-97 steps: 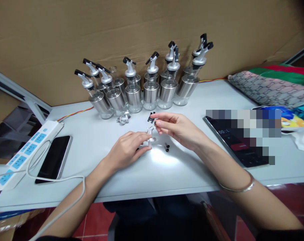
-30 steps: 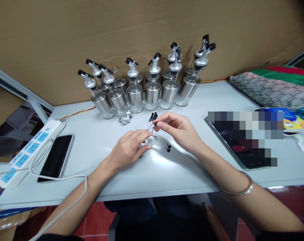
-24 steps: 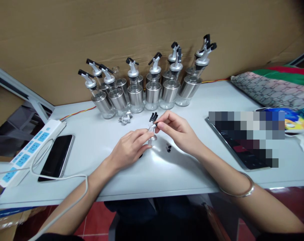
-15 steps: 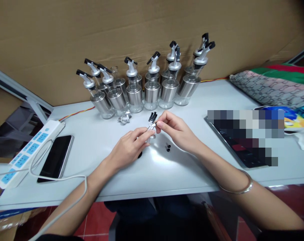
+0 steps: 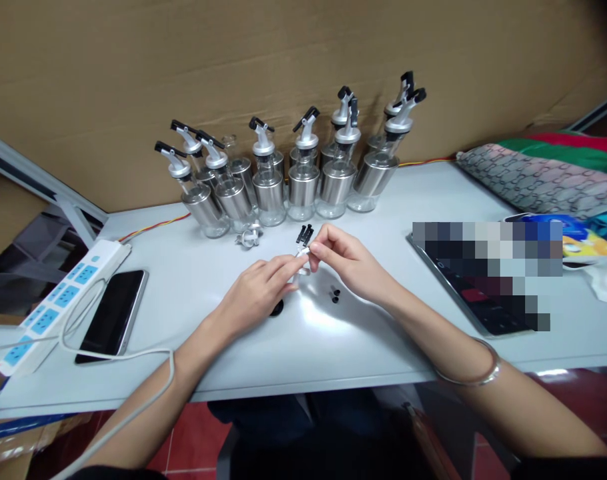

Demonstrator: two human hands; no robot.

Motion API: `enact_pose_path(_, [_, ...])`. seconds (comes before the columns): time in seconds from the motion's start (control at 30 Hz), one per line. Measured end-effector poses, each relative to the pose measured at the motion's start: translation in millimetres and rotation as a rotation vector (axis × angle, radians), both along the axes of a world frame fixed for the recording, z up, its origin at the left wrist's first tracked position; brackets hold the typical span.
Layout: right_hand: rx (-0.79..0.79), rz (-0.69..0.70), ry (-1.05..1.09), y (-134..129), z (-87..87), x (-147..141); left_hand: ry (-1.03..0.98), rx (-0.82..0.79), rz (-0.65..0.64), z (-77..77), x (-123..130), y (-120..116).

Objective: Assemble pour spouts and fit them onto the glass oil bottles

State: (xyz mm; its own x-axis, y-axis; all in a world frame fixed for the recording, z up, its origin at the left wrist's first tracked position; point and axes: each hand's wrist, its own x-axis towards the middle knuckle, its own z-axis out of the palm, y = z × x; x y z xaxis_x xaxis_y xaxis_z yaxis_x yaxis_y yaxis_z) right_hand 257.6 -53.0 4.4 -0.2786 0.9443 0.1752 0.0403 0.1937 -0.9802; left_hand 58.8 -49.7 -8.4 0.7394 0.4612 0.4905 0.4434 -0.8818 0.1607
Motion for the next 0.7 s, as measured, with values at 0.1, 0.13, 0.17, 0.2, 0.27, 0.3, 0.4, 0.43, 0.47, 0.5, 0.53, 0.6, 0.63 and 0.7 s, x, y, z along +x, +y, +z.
enact_pose_path(0.1, [0.003,0.014,-0.014,-2.1,2.7,-1.9,-0.041,-0.008,0.02,-0.8,-0.5,1.3])
enact_pose_path(0.13, [0.003,0.02,-0.025,-2.5,3.1,-2.2,-0.051,-0.012,0.031,-1.3,-1.3,1.9])
enact_pose_path(0.17, [0.003,0.023,-0.038,-2.7,3.2,-2.3,-0.058,-0.014,0.04,-1.5,-2.4,2.6])
enact_pose_path(0.2, [0.003,0.021,-0.049,-2.6,3.0,-2.4,-0.059,-0.013,0.043,-1.4,-3.9,3.4])
enact_pose_path(0.27, [0.003,-0.009,-0.046,-1.9,1.6,-2.1,-0.031,-0.007,0.04,0.7,-8.1,5.5])
enact_pose_path(0.3, [0.0,-0.035,-0.024,-1.4,0.7,-1.9,-0.003,-0.009,0.042,2.7,-10.6,6.8])
enact_pose_path(0.4, [-0.023,-0.12,0.107,0.6,-1.8,-1.3,0.127,-0.058,0.097,11.0,-17.5,10.6])
enact_pose_path(0.43, [-0.03,-0.14,0.151,1.2,-2.3,-1.1,0.174,-0.088,0.126,13.7,-19.0,11.5])
enact_pose_path(0.47, [-0.037,-0.153,0.183,1.8,-2.7,-0.9,0.216,-0.117,0.149,16.0,-19.9,12.1])
enact_pose_path(0.5, [-0.04,-0.162,0.201,2.1,-2.9,-0.8,0.25,-0.143,0.164,17.7,-20.2,12.3])
enact_pose_path(0.53, [-0.042,-0.164,0.209,2.4,-3.0,-0.9,0.276,-0.162,0.174,18.9,-20.1,12.2])
enact_pose_path(0.6, [-0.045,-0.158,0.214,2.4,-3.0,-1.1,0.3,-0.184,0.177,19.9,-18.9,11.6])
enact_pose_path(0.63, [-0.047,-0.154,0.214,2.3,-3.0,-1.3,0.303,-0.188,0.178,20.0,-18.3,11.3])
enact_pose_path(0.7, [-0.05,-0.151,0.21,1.9,-3.0,-1.7,0.303,-0.186,0.187,19.8,-17.8,11.1])
